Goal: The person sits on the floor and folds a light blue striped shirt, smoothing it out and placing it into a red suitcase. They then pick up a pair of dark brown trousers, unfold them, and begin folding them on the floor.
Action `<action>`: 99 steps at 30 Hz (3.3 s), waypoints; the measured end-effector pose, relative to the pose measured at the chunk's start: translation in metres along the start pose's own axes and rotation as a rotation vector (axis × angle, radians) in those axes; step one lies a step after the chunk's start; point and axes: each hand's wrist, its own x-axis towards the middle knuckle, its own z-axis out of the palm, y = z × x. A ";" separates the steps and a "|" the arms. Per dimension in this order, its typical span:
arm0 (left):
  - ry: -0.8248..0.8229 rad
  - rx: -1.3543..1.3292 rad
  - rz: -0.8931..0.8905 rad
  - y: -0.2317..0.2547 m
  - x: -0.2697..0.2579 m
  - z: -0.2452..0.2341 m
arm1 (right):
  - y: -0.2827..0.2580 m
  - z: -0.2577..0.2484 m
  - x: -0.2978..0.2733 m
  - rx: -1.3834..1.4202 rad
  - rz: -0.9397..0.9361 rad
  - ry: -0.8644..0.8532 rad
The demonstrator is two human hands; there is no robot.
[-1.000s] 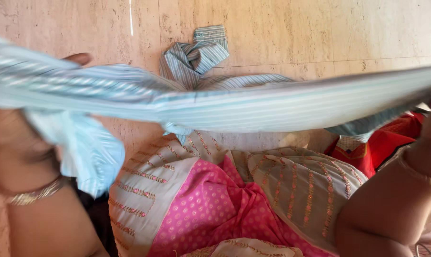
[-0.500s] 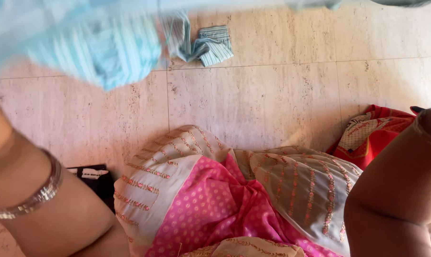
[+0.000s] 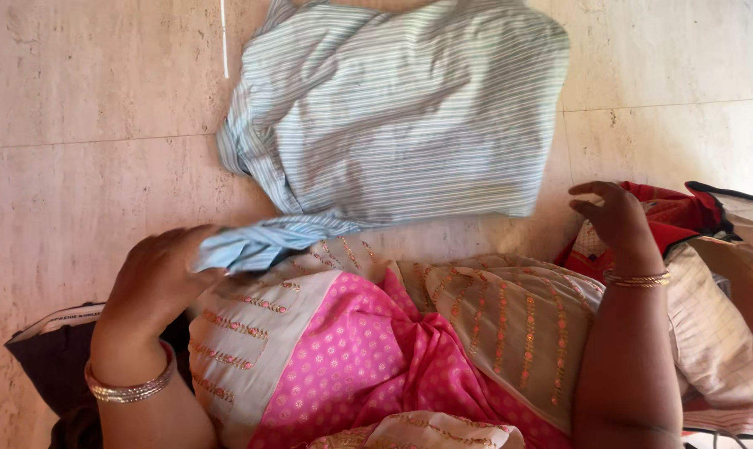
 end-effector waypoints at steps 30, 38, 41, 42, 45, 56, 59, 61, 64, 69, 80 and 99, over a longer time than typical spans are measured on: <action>-0.981 0.266 -0.275 -0.071 0.180 0.290 | 0.094 0.142 0.129 1.445 0.479 -0.024; -0.946 0.225 -0.477 -0.059 0.168 0.250 | 0.052 0.084 0.100 1.534 0.151 -0.159; -0.928 0.362 -0.376 -0.074 0.162 0.249 | 0.066 0.094 0.092 0.977 0.355 -0.147; -0.949 0.375 -0.378 -0.077 0.163 0.248 | 0.065 0.097 0.097 0.697 0.437 -0.170; -0.957 0.365 -0.495 -0.084 0.161 0.252 | 0.062 0.104 0.101 0.310 0.458 -0.273; -0.936 0.458 -0.745 -0.135 0.124 0.258 | 0.046 0.085 0.058 0.071 0.317 -0.311; -0.938 0.457 -0.750 -0.139 0.126 0.254 | 0.049 0.080 0.050 -0.266 0.250 -0.393; -0.953 0.442 -0.745 -0.140 0.133 0.255 | 0.052 0.080 0.048 -0.347 0.241 -0.415; -0.902 0.408 -0.698 -0.143 0.145 0.244 | 0.052 0.085 0.054 -0.421 0.239 -0.443; -0.423 0.303 -0.456 -0.128 0.149 0.207 | 0.068 0.087 0.072 -0.182 0.446 -0.425; 0.296 -0.095 -0.143 -0.050 0.187 0.231 | 0.067 0.131 0.110 0.379 0.113 0.386; -0.974 0.447 -0.394 -0.042 0.181 0.296 | 0.093 0.142 0.135 0.363 0.255 0.346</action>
